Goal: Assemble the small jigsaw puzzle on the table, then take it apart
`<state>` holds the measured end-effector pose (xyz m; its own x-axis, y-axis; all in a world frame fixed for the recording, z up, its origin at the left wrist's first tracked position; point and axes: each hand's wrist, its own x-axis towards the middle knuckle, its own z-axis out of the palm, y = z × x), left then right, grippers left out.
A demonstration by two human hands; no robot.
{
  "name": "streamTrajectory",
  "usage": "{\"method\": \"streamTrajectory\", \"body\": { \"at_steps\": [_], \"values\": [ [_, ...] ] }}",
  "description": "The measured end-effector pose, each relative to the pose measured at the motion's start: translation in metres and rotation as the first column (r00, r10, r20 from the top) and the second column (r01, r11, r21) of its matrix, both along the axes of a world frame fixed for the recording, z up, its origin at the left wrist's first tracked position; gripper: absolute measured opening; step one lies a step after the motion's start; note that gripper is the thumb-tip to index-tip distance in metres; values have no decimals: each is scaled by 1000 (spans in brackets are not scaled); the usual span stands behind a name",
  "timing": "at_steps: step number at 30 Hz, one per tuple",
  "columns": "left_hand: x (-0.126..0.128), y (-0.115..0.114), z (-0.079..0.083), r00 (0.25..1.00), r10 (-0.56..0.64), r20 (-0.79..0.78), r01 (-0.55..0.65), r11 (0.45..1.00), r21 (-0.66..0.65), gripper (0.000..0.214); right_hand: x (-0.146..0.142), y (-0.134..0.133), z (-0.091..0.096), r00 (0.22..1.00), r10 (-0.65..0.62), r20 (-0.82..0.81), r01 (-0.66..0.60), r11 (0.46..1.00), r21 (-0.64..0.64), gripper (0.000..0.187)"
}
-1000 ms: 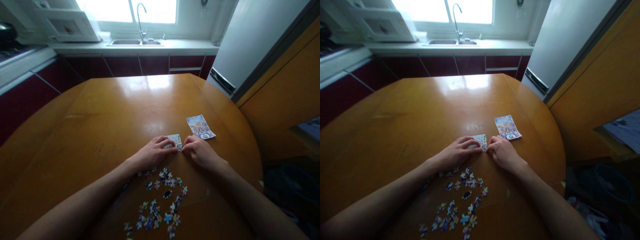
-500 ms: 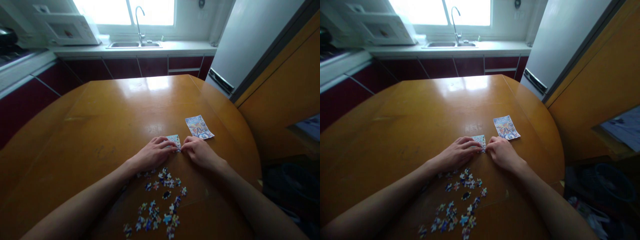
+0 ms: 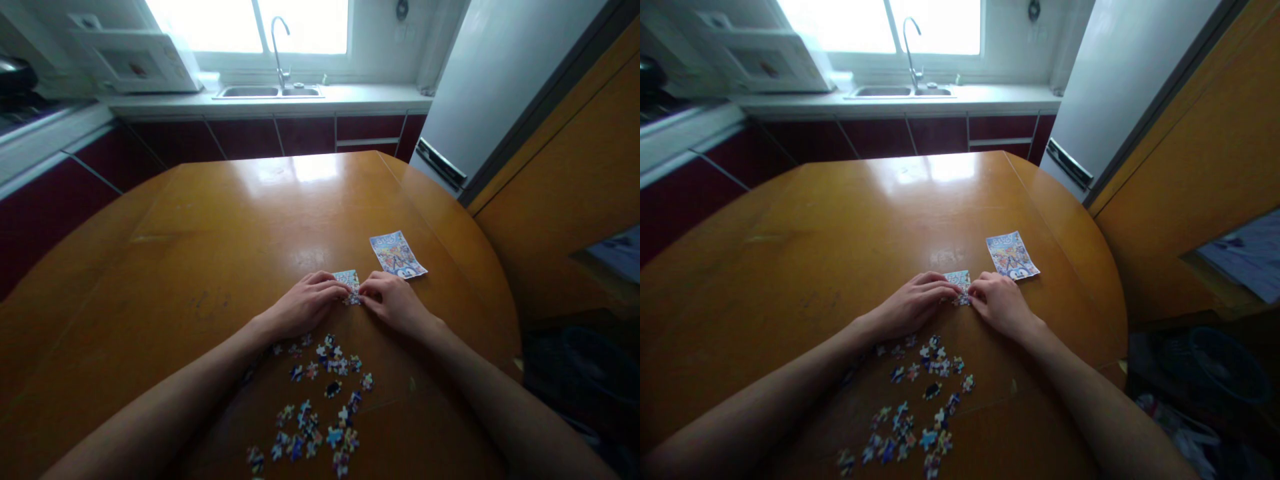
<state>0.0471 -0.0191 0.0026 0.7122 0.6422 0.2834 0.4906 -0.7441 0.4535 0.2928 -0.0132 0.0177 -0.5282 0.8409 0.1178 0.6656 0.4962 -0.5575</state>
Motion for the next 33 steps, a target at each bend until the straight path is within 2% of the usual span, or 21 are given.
{"method": "streamTrajectory", "body": {
  "at_steps": [6,13,16,23,30,33],
  "values": [
    [-2,2,-2,996,-62,-68,65,997,51,39,-3,1,-3,1000,-28,7,29,1000,-10,6],
    [-4,-1,1,989,-10,-144,24,995,97,47,-4,1,-7,999,-38,5,38,999,-10,4],
    [-5,0,0,990,-13,-140,27,994,103,46,-6,1,-9,998,-66,4,66,998,-7,4],
    [-4,0,-1,991,-6,-135,17,996,83,38,-14,-2,-12,990,-140,19,139,990,20,15],
    [-6,1,-1,995,-13,-101,21,997,80,36,-17,-3,-12,985,-167,47,167,986,16,16],
    [-5,1,-3,997,72,-36,-71,997,19,37,-17,-3,-11,985,-167,40,166,986,16,16]
  ]
}}
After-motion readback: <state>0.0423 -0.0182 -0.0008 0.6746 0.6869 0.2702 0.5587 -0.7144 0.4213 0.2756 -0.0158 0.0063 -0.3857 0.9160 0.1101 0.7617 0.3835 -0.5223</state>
